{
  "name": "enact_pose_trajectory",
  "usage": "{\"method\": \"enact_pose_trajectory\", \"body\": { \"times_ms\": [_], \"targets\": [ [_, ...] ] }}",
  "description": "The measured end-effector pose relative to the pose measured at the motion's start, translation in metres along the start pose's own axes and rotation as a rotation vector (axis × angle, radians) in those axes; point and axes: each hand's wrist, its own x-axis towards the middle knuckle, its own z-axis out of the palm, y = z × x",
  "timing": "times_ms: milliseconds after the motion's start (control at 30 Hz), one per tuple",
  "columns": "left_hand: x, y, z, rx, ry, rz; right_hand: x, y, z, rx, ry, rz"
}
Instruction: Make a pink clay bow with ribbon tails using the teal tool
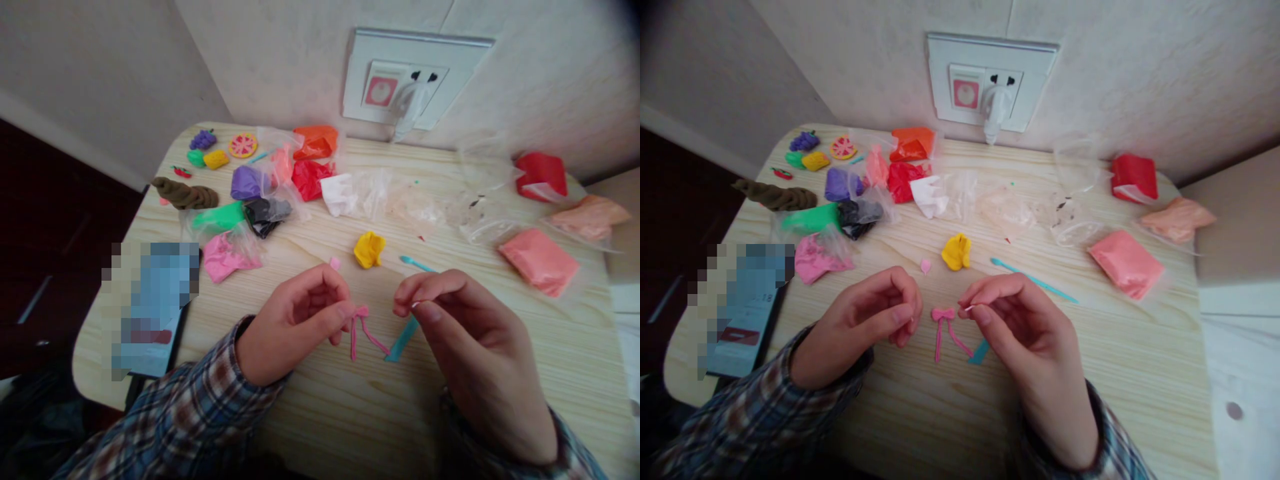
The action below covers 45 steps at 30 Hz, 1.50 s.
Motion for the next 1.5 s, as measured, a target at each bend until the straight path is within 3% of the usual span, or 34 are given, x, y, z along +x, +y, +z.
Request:
{"method": "enact_pose_trajectory", "body": {
  "times_ms": [267, 533, 933, 1100, 1267, 1500],
  "targets": [
    [0.0010, -0.0027, -0.0018, -0.074, -0.029, -0.032, 0.0024, 0.0003, -0.0011, 0.096, -0.068, 0.181],
    [0.0020, -0.0013, -0.0023, -0.076, -0.016, -0.035, 0.0024, 0.0009, -0.0041, 0.089, -0.178, 0.137],
    [0.0006, 0.0014, -0.0007, -0.050, -0.013, -0.056, 0.0031, 0.0018, -0.0056, 0.116, -0.194, 0.148],
    [0.0019, 0.0016, -0.0038, -0.014, 0.045, 0.002, 0.0023, 0.0012, -0.0055, 0.066, -0.140, 0.134],
    [0.0015, 0.0039, -0.0058, 0.079, 0.059, 0.086, 0.0023, -0.0002, -0.0062, 0.106, -0.167, 0.129],
    [-0.0028, 0.0038, -0.0020, 0.368, 0.162, 0.198, 0.0034, -0.0050, -0.0030, 0.010, -0.139, 0.129]
  ]
}}
